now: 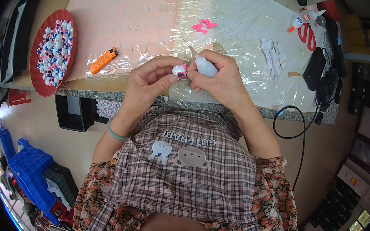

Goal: Applying glue to small cat figurines and attaching small pink bows.

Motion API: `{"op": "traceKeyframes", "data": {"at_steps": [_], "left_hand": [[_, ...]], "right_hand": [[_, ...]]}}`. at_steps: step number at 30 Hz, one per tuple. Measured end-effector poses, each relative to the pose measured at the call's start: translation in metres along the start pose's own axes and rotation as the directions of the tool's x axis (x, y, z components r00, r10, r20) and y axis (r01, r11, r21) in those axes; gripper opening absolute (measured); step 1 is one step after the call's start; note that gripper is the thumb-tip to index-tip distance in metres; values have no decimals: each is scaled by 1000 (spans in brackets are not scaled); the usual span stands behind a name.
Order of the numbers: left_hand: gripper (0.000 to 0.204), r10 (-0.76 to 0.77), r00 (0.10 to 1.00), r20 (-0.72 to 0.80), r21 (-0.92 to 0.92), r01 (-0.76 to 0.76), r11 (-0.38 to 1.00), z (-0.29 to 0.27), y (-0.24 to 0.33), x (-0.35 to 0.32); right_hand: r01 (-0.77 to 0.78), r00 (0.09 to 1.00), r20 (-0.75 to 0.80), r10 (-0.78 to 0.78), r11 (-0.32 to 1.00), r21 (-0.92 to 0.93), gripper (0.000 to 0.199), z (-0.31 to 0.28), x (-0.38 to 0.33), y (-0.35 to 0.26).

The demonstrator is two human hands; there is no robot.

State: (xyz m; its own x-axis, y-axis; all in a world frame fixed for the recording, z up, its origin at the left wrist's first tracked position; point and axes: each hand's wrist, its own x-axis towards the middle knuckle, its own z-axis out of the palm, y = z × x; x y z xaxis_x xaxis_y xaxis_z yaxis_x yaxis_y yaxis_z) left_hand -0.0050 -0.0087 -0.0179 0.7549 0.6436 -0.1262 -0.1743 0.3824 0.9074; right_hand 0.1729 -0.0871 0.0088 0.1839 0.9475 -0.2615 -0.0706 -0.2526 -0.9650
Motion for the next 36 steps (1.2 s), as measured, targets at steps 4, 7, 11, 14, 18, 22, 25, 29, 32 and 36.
{"op": "traceKeyframes", "data": {"at_steps": [4,7,11,14,18,22,25,29,32,36], "left_hand": [[28,-16,1000,-13,47,16,999,2,0,-2],[27,9,999,-32,26,-8,1000,5,-4,-2],[24,56,995,-82,34,-54,998,8,-5,-2],[23,81,992,-93,21,-79,997,8,-7,-3],[23,90,991,-99,27,-88,996,8,-7,-4],[25,78,994,-81,-47,-82,995,5,-11,-5],[26,63,995,-75,-170,-75,983,4,-14,-4],[25,156,983,-98,-190,-173,966,5,-14,-3],[25,268,961,-69,-74,-273,959,2,-19,-3],[25,338,940,-48,82,-333,939,4,-14,-4]], "right_hand": [[-14,999,-37,11,997,-72,8,4,-1,1],[43,993,-100,-59,987,-157,12,9,-3,7],[179,953,-182,-242,935,-308,21,13,-3,15],[234,932,-180,-314,903,-361,23,14,-3,19],[259,924,-171,-343,888,-379,25,15,-2,21],[260,928,-161,-336,894,-364,25,15,-1,22],[321,915,-150,-374,902,-289,24,16,-1,22],[409,865,-140,-482,838,-360,21,17,0,15],[451,822,-109,-558,757,-473,19,20,-3,12],[449,824,-117,-554,765,-461,18,20,-4,15]]}}
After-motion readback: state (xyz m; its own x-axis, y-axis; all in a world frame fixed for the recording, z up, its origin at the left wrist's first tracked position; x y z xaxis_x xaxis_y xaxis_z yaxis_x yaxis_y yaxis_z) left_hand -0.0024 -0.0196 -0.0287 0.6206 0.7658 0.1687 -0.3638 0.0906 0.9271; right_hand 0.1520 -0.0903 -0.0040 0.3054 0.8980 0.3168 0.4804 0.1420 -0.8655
